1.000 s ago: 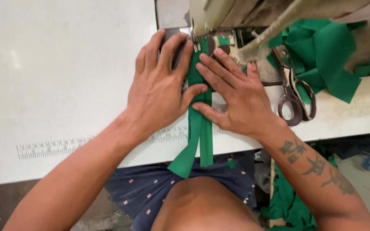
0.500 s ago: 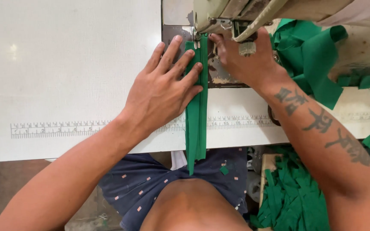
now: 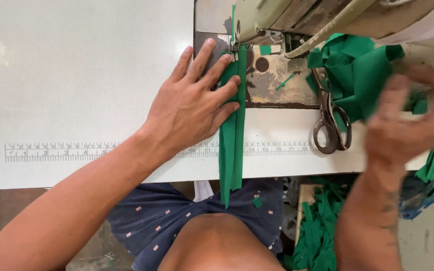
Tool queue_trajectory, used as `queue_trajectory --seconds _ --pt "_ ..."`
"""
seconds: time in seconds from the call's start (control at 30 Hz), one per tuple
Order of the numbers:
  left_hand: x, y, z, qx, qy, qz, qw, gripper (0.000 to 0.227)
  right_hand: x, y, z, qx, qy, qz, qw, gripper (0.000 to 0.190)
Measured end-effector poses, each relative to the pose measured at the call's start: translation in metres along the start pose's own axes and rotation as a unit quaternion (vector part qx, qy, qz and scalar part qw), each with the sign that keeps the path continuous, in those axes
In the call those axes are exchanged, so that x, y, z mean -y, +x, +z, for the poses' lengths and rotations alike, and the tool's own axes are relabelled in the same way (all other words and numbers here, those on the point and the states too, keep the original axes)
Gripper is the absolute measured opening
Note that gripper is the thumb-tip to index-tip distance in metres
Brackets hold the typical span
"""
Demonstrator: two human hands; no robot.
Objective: Folding and sewing green fabric strips using an industrial sewing machine
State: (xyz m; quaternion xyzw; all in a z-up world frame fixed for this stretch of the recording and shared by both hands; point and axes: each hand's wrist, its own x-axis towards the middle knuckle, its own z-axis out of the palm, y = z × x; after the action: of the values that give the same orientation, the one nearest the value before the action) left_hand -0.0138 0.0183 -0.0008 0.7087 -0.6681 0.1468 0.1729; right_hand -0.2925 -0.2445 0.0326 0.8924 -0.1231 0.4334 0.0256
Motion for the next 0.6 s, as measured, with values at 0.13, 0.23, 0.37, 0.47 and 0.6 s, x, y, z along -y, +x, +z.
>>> queue_trajectory --seconds 0.13,0.23,0.37,0.47,0.6 --pt "0.003 0.005 0.000 0.007 -0.010 -0.006 1.000 0.047 -0.047 -0.049 -0.035 0.045 -0.141 0.036 0.988 0.037" --pt "0.003 0.005 0.001 0.006 -0.009 -0.001 1.000 0.047 -0.076 -0.087 -0.029 0.040 -0.081 0.077 0.993 0.034" --pt "-0.005 0.000 -0.003 0.006 0.001 -0.001 1.000 0.046 -0.084 -0.095 -0.027 0.028 -0.062 0.127 0.990 0.027" --pt "-0.005 -0.003 -0.003 0.008 -0.010 -0.008 1.000 0.049 -0.050 -0.071 -0.037 0.072 -0.091 0.093 0.989 0.064" --pt "0.003 0.000 0.001 0.008 -0.027 -0.012 1.000 0.053 0.013 -0.027 -0.025 0.017 -0.085 0.057 0.995 0.049"
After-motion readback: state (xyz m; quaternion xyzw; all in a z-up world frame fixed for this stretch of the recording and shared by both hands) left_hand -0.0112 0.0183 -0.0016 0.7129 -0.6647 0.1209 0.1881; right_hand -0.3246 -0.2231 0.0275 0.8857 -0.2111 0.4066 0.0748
